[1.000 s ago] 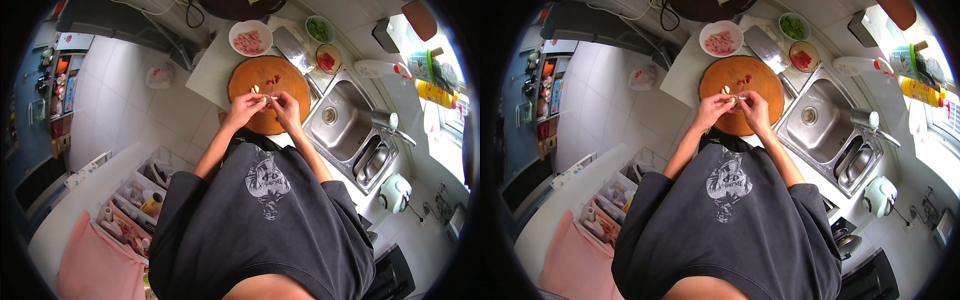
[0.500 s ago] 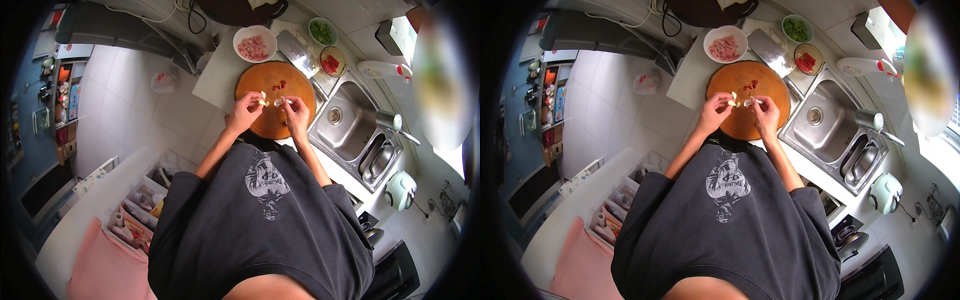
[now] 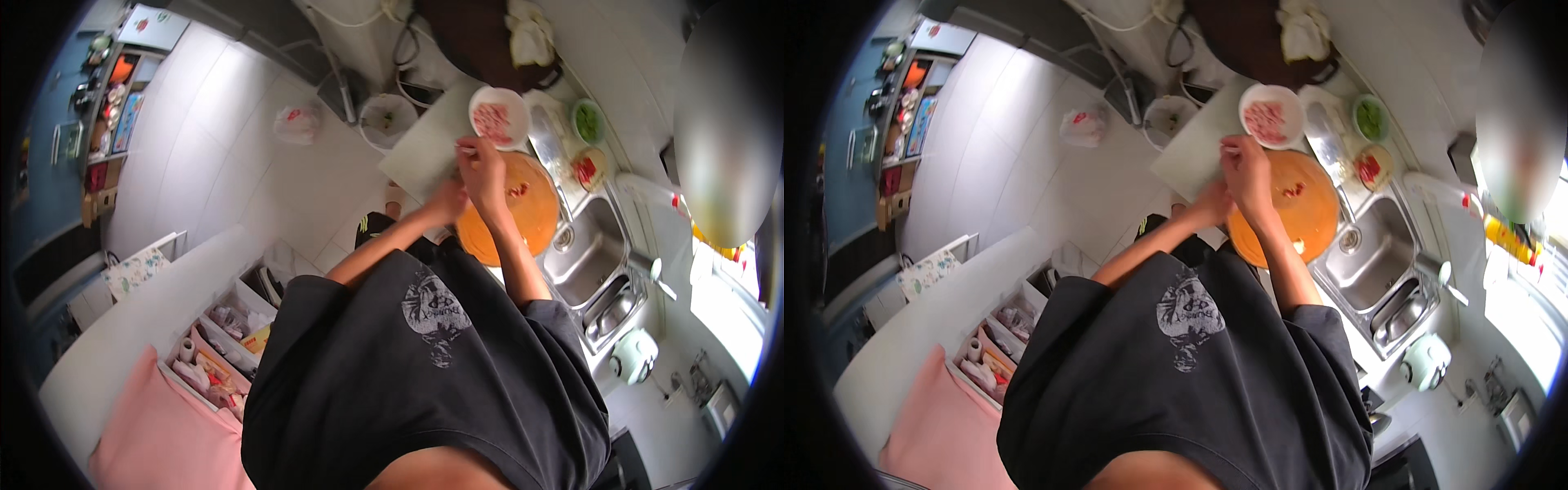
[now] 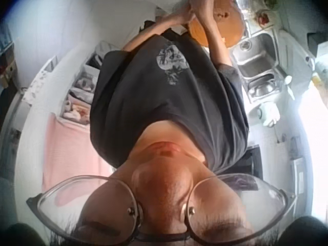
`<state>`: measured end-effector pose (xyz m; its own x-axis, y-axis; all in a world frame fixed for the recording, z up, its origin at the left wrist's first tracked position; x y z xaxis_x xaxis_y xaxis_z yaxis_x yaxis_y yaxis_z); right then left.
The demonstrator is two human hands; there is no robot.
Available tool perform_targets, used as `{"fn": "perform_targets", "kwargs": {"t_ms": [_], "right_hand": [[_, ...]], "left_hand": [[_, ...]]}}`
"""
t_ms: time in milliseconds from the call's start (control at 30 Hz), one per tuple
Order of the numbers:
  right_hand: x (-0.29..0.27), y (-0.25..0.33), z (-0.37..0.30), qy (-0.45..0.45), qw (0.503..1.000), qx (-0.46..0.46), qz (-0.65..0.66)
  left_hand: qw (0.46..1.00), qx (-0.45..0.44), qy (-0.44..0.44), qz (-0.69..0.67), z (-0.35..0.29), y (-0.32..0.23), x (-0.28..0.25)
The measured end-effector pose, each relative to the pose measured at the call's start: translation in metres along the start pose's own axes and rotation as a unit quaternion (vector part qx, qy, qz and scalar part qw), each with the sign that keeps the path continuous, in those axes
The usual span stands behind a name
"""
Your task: The person peels garlic cloves by hand and places them on a wooden cutting board. They then use a cleaver to slice and mince the garlic into a fine paste, occasionally using chopsticks to gather the pieces.
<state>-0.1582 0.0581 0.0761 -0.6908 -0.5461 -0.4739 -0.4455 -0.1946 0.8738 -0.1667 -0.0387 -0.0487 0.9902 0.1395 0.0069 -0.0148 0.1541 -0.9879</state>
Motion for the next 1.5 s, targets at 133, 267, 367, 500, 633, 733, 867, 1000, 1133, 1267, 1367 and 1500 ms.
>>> {"fn": "perform_targets", "kwargs": {"t_ms": [133,267,367,500,633,733,867,1000,1133,1267,1367,1500], "right_hand": [[0.139,-0.009,0.079,0.178,0.973,-0.086,-0.121],[0.258,-0.095,0.149,0.305,0.916,-0.05,-0.255],[0.314,-0.154,0.178,0.367,0.849,0.004,-0.38],[0.325,-0.211,0.201,0.312,0.852,0.016,-0.419],[0.315,-0.195,0.19,0.258,0.922,0.072,-0.281],[0.247,-0.112,0.165,0.265,0.947,0.165,0.075],[0.023,0.015,0.101,0.115,0.993,0.017,-0.027],[-0.167,-0.03,-0.002,-0.129,0.983,0.129,-0.029],[-0.198,-0.141,-0.142,-0.108,0.939,0.27,-0.185],[-0.151,-0.162,-0.193,-0.111,0.952,0.253,-0.129],[-0.156,-0.163,-0.192,-0.111,0.963,0.24,-0.059],[-0.162,-0.177,-0.196,-0.067,0.961,0.245,0.113]], "left_hand": [[0.994,0.108,0.015,0.03,0.016,-0.054,0.013],[0.987,0.144,-0.011,0.067,0.01,-0.054,0.025],[0.977,0.194,-0.056,0.074,-0.006,-0.041,0.04],[0.978,0.184,-0.077,0.056,-0.022,-0.013,0.06],[0.993,-0.058,0.074,-0.066,-0.032,-0.012,0.029],[0.991,0.013,0.119,0.061,-0.013,-0.035,0.008],[0.987,-0.073,0.069,-0.127,0.031,-0.04,0.008],[0.993,-0.068,0.037,-0.088,0.054,-0.036,0.018],[0.993,-0.081,0.076,0.028,0.047,-0.054,0.045],[0.977,-0.004,0.154,0.146,0.038,-0.075,0.092],[0.934,0.1,0.215,0.268,0.035,-0.091,0.134],[0.91,0.12,0.236,0.32,0.034,-0.091,0.168]]}}
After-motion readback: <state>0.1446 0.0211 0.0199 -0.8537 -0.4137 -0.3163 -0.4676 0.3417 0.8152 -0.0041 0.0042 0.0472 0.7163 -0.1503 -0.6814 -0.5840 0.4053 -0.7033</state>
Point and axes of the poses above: each hand's wrist, its own z-axis towards the middle knuckle, its own x-axis out of the palm, y = z × x, the point moved 7 cm from there along z, towards the middle knuckle, and after that the axes turned 10 degrees about x, right-handed, at the moved point
